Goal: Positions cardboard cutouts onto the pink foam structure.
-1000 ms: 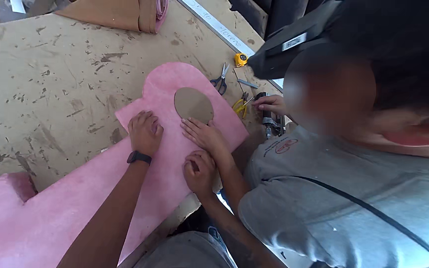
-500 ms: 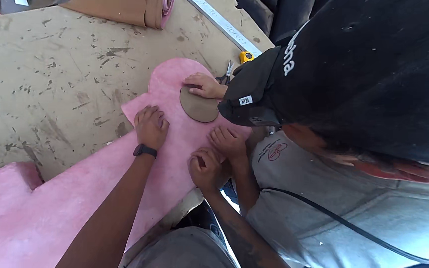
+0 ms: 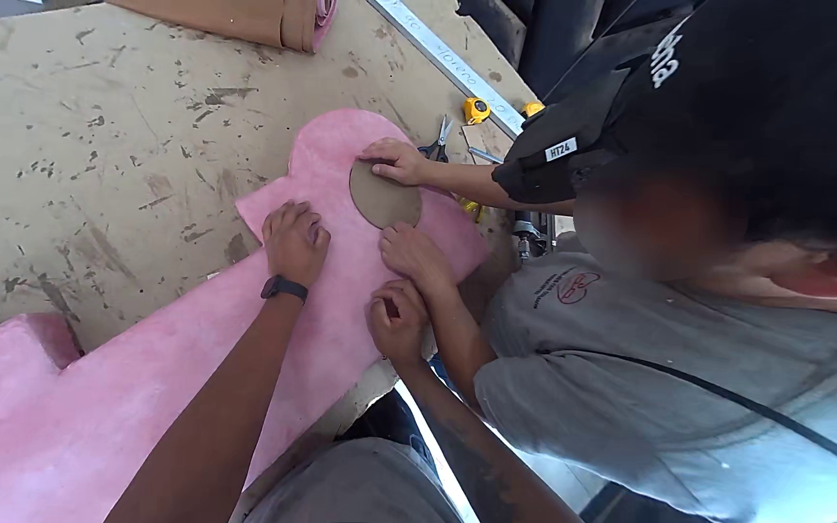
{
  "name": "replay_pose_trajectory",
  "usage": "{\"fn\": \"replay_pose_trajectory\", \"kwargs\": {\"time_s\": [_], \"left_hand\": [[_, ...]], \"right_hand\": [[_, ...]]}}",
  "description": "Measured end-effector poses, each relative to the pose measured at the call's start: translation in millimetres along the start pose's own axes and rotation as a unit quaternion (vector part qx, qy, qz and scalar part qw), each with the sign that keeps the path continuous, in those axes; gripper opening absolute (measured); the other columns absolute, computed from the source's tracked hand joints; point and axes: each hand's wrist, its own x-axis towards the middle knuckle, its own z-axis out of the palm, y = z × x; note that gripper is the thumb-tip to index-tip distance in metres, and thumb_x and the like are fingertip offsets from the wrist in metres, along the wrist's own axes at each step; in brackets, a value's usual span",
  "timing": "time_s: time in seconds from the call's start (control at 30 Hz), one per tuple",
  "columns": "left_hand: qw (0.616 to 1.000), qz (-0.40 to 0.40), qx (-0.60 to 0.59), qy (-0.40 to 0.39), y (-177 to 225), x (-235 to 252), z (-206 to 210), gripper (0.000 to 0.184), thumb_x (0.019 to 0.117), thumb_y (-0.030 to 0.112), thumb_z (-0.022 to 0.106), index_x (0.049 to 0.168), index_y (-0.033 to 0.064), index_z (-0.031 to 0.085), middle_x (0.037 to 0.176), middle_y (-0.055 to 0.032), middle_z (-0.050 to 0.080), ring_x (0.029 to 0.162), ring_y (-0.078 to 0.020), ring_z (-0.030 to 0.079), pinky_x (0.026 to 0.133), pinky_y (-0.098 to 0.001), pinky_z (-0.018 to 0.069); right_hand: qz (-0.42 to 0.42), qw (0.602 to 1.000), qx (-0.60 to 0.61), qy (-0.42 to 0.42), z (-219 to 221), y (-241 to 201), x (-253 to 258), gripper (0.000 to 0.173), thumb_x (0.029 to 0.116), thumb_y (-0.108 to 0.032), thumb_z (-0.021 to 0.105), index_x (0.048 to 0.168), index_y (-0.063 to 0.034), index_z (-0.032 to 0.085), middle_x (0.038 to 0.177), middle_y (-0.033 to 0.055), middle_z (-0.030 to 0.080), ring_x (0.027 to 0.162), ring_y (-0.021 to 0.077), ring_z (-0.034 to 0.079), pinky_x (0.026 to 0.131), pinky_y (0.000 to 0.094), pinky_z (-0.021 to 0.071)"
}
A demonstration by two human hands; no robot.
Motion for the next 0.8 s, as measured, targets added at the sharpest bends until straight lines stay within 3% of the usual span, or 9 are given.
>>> {"fn": "replay_pose_trajectory", "kwargs": {"time_s": [0.1, 0.3, 0.53, 0.8], "left_hand": [[1.0, 0.006, 0.001, 0.005, -1.5, -0.8, 1.0, 0.031, 0.0962, 0.04, 0.055, 0.115, 0.0255, 0.075, 0.142, 0.0069, 0.062, 0.146, -0.0176, 0.041, 0.125, -0.05, 0.0235], [1.0, 0.006, 0.002, 0.005, 0.3, -1.1, 0.0, 0.031, 0.0961, 0.04, 0.055, 0.115, 0.0251, 0.075, 0.141, 0.0061, 0.062, 0.146, -0.0176, 0.042, 0.125, -0.0498, 0.0232], [1.0, 0.004, 0.004, 0.007, 1.3, -1.7, 0.3, 0.031, 0.0971, 0.041, 0.054, 0.115, 0.0256, 0.075, 0.142, 0.0078, 0.061, 0.146, -0.0163, 0.041, 0.125, -0.0478, 0.0224], [1.0, 0.007, 0.003, 0.013, 1.0, -1.9, 1.3, 0.03, 0.0963, 0.04, 0.055, 0.113, 0.0253, 0.075, 0.142, 0.0073, 0.062, 0.146, -0.017, 0.041, 0.125, -0.0487, 0.0232]], "right_hand": [[0.002, 1.0, -0.012, 0.004, 0.2, -0.8, 0.5, 0.011, 0.0877, -0.02, 0.068, 0.092, -0.0204, 0.078, 0.106, -0.0056, 0.07, 0.101, 0.0091, 0.065, 0.085, 0.0339, 0.0574], [0.011, 1.0, 0.008, 0.006, -1.0, -4.4, 0.5, 0.011, 0.0881, -0.017, 0.067, 0.092, -0.018, 0.078, 0.103, -0.0052, 0.069, 0.096, 0.0065, 0.065, 0.076, 0.0269, 0.0592], [0.007, 0.999, -0.031, 0.008, -2.0, -0.7, 0.1, 0.012, 0.0887, -0.024, 0.066, 0.091, -0.0239, 0.078, 0.105, -0.0085, 0.07, 0.102, 0.0092, 0.064, 0.088, 0.0379, 0.0541], [0.013, 0.999, -0.032, 0.009, -2.8, -0.9, 0.3, 0.012, 0.0891, -0.026, 0.065, 0.091, -0.0247, 0.077, 0.104, -0.0094, 0.07, 0.1, 0.0085, 0.063, 0.085, 0.0379, 0.0525]]}}
